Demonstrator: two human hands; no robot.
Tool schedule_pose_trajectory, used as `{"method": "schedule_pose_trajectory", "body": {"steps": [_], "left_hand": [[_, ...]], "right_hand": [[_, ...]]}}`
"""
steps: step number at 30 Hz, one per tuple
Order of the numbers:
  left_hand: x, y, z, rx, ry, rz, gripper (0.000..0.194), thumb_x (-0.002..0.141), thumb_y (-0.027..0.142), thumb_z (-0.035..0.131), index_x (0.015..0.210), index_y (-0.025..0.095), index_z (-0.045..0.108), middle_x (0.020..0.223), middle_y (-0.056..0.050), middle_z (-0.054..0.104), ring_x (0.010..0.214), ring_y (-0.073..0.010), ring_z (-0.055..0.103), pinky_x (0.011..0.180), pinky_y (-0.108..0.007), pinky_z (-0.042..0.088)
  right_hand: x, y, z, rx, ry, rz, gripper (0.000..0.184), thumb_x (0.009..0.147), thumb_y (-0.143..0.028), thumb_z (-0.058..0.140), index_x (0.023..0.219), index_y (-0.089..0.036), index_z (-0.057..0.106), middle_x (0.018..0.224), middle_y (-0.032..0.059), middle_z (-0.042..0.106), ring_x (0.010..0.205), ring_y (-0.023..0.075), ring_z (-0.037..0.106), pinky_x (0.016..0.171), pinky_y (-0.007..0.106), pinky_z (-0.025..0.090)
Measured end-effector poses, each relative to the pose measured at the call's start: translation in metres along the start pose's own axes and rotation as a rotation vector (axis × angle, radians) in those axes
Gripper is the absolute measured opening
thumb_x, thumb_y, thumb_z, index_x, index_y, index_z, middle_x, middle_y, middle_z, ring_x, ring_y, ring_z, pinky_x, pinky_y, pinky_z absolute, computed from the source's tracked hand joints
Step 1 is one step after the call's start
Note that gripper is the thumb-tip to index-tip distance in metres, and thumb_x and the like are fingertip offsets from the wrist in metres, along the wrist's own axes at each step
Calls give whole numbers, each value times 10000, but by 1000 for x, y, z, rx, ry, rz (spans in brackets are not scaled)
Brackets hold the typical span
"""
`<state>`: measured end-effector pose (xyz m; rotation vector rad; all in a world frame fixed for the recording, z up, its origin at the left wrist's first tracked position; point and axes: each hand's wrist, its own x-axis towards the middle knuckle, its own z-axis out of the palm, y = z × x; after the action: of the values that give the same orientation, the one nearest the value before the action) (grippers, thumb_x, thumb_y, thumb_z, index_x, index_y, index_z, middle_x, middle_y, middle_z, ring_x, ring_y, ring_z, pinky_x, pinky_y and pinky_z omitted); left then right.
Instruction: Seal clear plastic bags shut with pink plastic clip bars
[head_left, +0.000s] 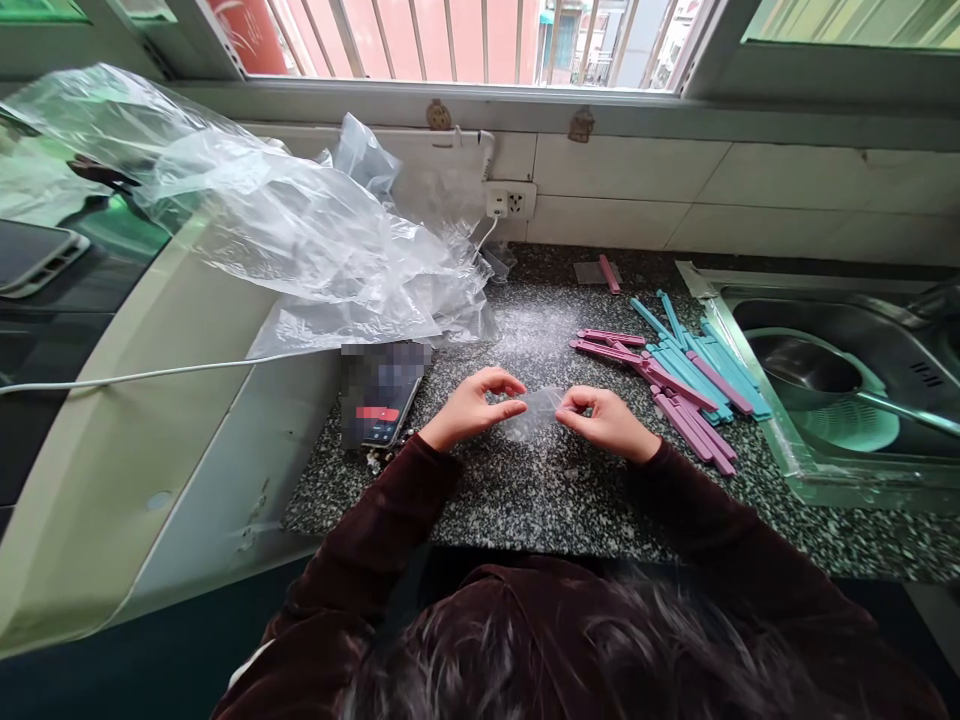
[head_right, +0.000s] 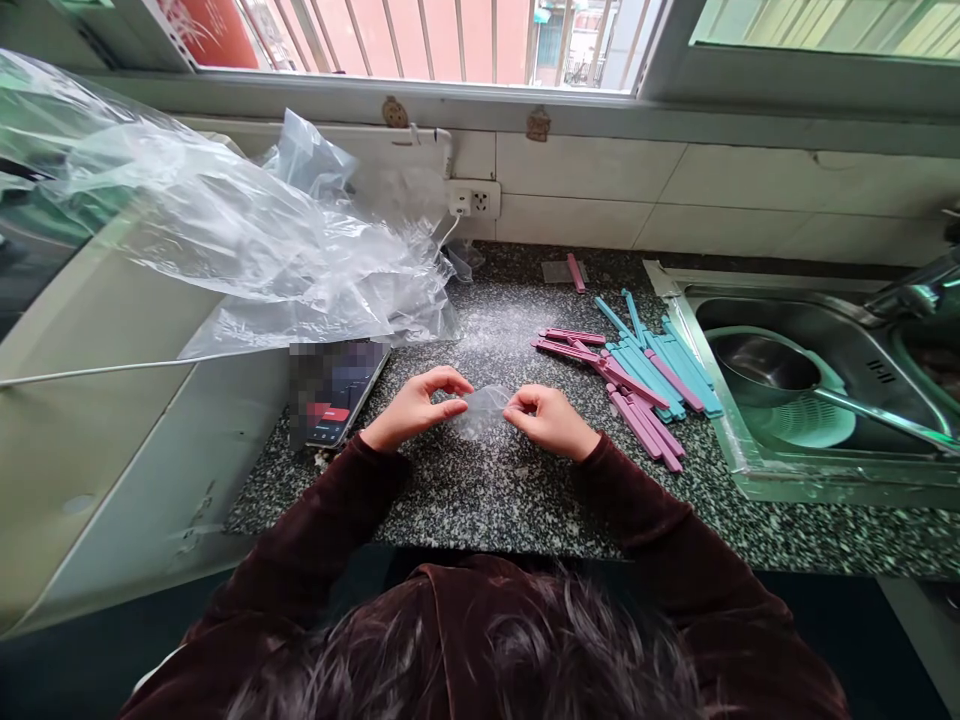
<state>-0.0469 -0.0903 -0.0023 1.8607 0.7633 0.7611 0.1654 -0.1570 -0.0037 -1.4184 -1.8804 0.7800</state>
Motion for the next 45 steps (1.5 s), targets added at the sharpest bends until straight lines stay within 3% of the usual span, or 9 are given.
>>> {"method": "schedule_pose_trajectory", "body": {"steps": [3,7,16,20,25,30,33,38,45], "left_hand": [[0,-1,6,35,35,60,187,743,322,627,653,159,638,705,-37,606,740,-148,534,729,-289,423],[0,-3,9,3,43,14,204,761,297,589,631,143,616,669,-29,584,668,-126,512,647,-261,406],[0,0,2,-58,-165,-177,207,720,315,611,639,124,602,654,-8,577,651,-113,506,641,-242,402],[0,2,6,-92,-77,-202,228,672,330,676,766,131,616,652,15,549,624,-99,476,618,-236,389],[1,0,10,-45,6,-45,205,730,308,636,633,131,598,667,-10,559,663,-108,485,652,-248,391],[1,-4,8,-26,16,10,202,748,280,622,614,131,597,652,-10,553,657,-108,480,654,-248,386],[1,-5,8,-58,-2,-12,213,745,291,624,609,130,593,640,-3,542,643,-103,470,641,-245,375],[0,-4,13,-110,-32,-64,228,731,326,626,622,128,593,639,1,541,630,-101,462,619,-241,369],[0,0,15,-47,-41,-115,192,727,297,612,630,134,585,646,-3,555,640,-108,470,624,-242,379]], "right_hand": [[-1,-3,2,24,-42,37,247,765,-305,559,564,-169,512,556,-17,511,534,96,462,527,235,384],[-1,-3,2,41,11,52,233,781,-333,554,622,-163,573,619,11,573,585,118,509,571,255,408],[-2,0,-4,12,60,20,249,796,-325,555,611,-164,600,624,16,575,612,121,524,621,258,412],[-2,-1,-2,8,23,23,228,796,-293,553,616,-163,608,634,21,596,617,122,537,616,253,412],[-3,-1,3,-36,5,-1,222,798,-283,556,622,-166,622,627,20,600,613,122,536,613,258,411],[-3,1,1,-53,-1,-51,237,808,-275,553,606,-170,620,638,24,606,640,128,542,635,269,419],[-3,2,0,-77,-11,-72,250,806,-272,560,576,-178,597,646,24,618,663,135,547,658,281,425],[-3,-2,1,-88,71,-78,115,755,-285,625,699,-185,622,698,25,625,691,150,555,677,300,439],[-4,-3,2,-98,147,-102,137,784,-215,579,649,-192,591,662,23,611,675,152,542,651,302,429]]}}
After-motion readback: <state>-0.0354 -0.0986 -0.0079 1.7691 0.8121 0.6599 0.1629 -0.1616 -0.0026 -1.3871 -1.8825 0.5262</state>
